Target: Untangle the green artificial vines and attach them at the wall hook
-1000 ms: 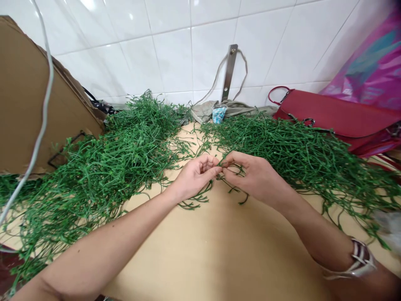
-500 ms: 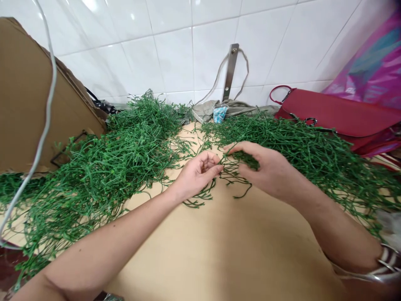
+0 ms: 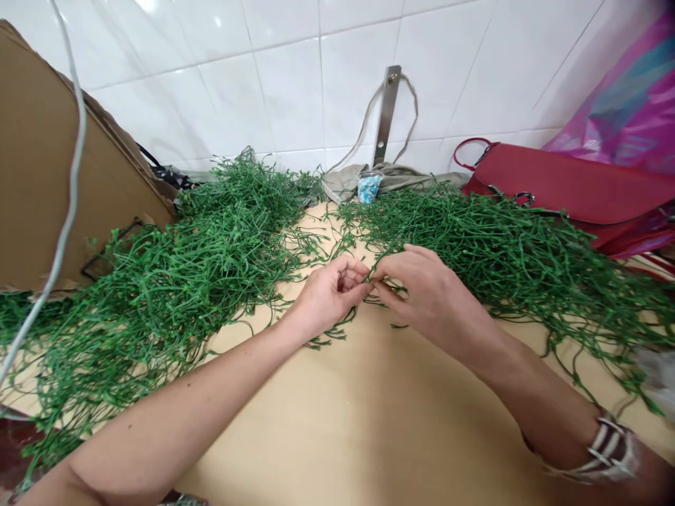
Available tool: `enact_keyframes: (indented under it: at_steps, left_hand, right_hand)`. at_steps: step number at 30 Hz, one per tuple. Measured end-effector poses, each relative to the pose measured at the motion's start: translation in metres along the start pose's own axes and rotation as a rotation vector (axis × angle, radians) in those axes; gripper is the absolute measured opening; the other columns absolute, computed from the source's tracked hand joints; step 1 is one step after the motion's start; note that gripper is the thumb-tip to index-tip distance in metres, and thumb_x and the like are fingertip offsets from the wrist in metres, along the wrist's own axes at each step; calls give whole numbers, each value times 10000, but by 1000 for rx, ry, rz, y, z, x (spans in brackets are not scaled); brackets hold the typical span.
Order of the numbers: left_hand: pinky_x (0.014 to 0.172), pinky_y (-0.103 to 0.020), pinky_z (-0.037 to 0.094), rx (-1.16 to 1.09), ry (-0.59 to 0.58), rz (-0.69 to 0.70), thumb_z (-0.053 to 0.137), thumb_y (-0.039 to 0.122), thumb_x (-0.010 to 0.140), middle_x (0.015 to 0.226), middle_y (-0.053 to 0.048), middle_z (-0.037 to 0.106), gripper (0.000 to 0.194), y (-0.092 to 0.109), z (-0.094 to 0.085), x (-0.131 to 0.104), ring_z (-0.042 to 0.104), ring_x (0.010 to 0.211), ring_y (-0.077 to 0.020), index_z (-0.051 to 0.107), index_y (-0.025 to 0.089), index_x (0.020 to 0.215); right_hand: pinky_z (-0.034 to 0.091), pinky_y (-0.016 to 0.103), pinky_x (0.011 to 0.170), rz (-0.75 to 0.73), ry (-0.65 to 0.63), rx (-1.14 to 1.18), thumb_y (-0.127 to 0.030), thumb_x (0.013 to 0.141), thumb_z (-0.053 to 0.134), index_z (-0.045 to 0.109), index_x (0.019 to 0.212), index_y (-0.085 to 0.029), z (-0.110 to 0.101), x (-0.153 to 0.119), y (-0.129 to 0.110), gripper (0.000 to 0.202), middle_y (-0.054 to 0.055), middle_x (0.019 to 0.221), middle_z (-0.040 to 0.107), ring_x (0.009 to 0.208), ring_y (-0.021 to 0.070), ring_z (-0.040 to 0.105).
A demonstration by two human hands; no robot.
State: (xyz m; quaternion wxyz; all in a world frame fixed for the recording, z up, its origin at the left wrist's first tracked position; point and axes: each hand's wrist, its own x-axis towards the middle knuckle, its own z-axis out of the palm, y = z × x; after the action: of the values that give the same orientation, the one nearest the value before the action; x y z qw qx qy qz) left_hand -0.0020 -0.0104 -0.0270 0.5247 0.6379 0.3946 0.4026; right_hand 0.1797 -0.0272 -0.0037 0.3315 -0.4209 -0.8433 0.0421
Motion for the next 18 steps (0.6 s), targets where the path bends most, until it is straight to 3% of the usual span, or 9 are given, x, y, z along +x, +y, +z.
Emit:
enact_keyframes:
  at_steps: [3, 8, 10, 14, 18]
  left_hand:
    - [577, -206, 374, -32, -52, -29, 787, 376, 759, 684, 45, 564, 333, -2, -2, 1, 500, 611, -73, 550, 160, 847]
    - [526, -218, 309, 12, -101, -48, 797, 477, 745, 625, 56, 517, 400, 3, -6, 4, 422, 551, -65, 556, 159, 764]
    - [538, -221, 319, -20, -113, -50, 805, 490, 737, 626, 59, 503, 410, 8, -6, 6, 429, 557, -66, 559, 164, 762]
    - [552, -218, 320, -81, -122, -54, 790, 515, 757, 635, 55, 483, 420, 18, -7, 10, 413, 573, -63, 558, 165, 747]
    - [541, -212, 296, -39, -104, -18, 777, 493, 779, 646, 48, 497, 400, 22, -10, 9, 405, 582, -63, 571, 150, 758]
  right_hand:
    - [418, 336, 782, -165, 76, -107, -89, 900, 505, 490, 750, -225, 6, 0, -1, 203, 22, 720, 561, 723, 186, 484]
    - [390, 331, 679, -215, 32, -167, -93, 918, 490, 434, 748, -243, 7, 3, 5, 234, 38, 736, 543, 712, 201, 454]
    - [404, 331, 680, -161, 61, -124, -98, 908, 486, 439, 761, -245, 7, 4, 6, 213, 43, 752, 556, 728, 205, 488]
    - [435, 317, 680, 111, 155, 43, -119, 850, 512, 473, 799, -247, 12, 8, 1, 143, 38, 798, 629, 751, 197, 581]
    - [439, 316, 658, 272, 189, 102, -171, 842, 534, 477, 808, -255, 17, 16, -3, 107, 31, 780, 629, 696, 184, 585]
